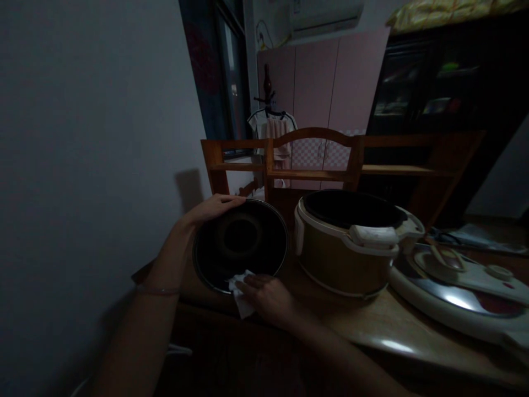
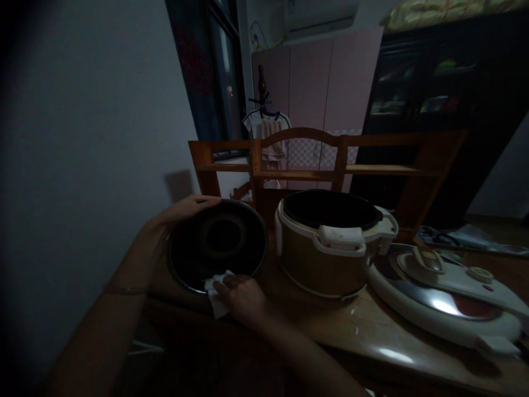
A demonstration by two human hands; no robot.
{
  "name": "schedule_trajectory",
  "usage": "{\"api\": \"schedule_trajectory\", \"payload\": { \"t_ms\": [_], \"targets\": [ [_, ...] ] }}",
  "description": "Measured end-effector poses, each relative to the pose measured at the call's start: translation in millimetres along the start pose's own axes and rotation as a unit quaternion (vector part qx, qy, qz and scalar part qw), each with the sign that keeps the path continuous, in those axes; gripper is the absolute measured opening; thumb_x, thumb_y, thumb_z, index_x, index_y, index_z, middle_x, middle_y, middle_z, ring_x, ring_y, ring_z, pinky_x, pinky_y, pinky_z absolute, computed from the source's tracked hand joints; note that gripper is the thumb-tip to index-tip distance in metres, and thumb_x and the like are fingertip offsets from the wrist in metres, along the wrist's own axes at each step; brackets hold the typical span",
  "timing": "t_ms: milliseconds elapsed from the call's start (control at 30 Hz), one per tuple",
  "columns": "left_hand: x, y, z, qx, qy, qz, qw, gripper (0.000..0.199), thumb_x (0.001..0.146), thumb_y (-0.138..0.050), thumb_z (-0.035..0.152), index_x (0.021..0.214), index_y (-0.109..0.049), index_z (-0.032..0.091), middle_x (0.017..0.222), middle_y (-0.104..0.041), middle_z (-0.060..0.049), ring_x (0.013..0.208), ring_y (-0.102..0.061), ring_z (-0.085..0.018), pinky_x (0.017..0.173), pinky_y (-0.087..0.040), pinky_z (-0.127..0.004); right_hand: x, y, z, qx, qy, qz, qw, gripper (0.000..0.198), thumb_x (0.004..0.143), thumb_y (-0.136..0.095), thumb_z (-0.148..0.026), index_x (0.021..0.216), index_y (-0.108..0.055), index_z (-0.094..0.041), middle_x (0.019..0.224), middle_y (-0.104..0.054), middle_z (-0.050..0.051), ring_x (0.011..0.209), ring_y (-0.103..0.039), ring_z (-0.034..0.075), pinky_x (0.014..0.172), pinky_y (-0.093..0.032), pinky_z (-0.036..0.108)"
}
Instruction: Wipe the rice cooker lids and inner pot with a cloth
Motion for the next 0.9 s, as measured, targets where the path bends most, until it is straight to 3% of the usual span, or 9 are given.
{"api": "schedule_trajectory", "payload": {
  "t_ms": [433, 733, 900],
  "targets": [
    [8.2, 5.5, -8.3, -0.032, 0.023, -0.002, 0.999, 0.052, 0.073, -0.068, 0.058, 0.108, -0.072, 0.02, 0.112, -0.072, -0.009, 0.096, -0.068, -0.024, 0.088, -0.054, -0.034, 6.5, -0.7, -1.2, 0.0, 0.001, 0.008, 1.0, 0.033, 0.099, -0.044, -0.033, 0.129, -0.051, -0.02, 0.114, -0.067, 0.007, 0.112, -0.059, 0.018, 0.095, -0.045, 0.029],
    [10.1, 7.6, -5.0, -0.029, 0.023, 0.003, 0.999, 0.055, 0.068, -0.072, 0.058, 0.106, -0.073, 0.018, 0.11, -0.073, -0.009, 0.096, -0.068, -0.024, 0.087, -0.054, -0.035, 6.6, 7.6, -2.0, 0.014, -0.014, 0.011, 1.0, 0.026, 0.099, -0.043, -0.031, 0.114, -0.059, -0.017, 0.106, -0.07, 0.007, 0.099, -0.064, 0.018, 0.089, -0.047, 0.029],
    [6.3, 0.6, -0.9, -0.026, 0.028, -0.026, 0.999, 0.055, 0.07, -0.069, 0.06, 0.107, -0.073, 0.019, 0.107, -0.074, -0.009, 0.093, -0.068, -0.025, 0.085, -0.054, -0.036, 2.9, 11.6, -2.0, 0.005, -0.012, 0.009, 1.0, 0.025, 0.099, -0.042, -0.029, 0.11, -0.061, -0.017, 0.104, -0.07, 0.008, 0.098, -0.064, 0.019, 0.086, -0.048, 0.03]
  ]
}}
Point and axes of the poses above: each hand's wrist, its own x-axis towards the middle knuckle, its own y-axis out of the back of the hand, z = x × y, the point moved 6 cm from there along x, towards the middle knuckle
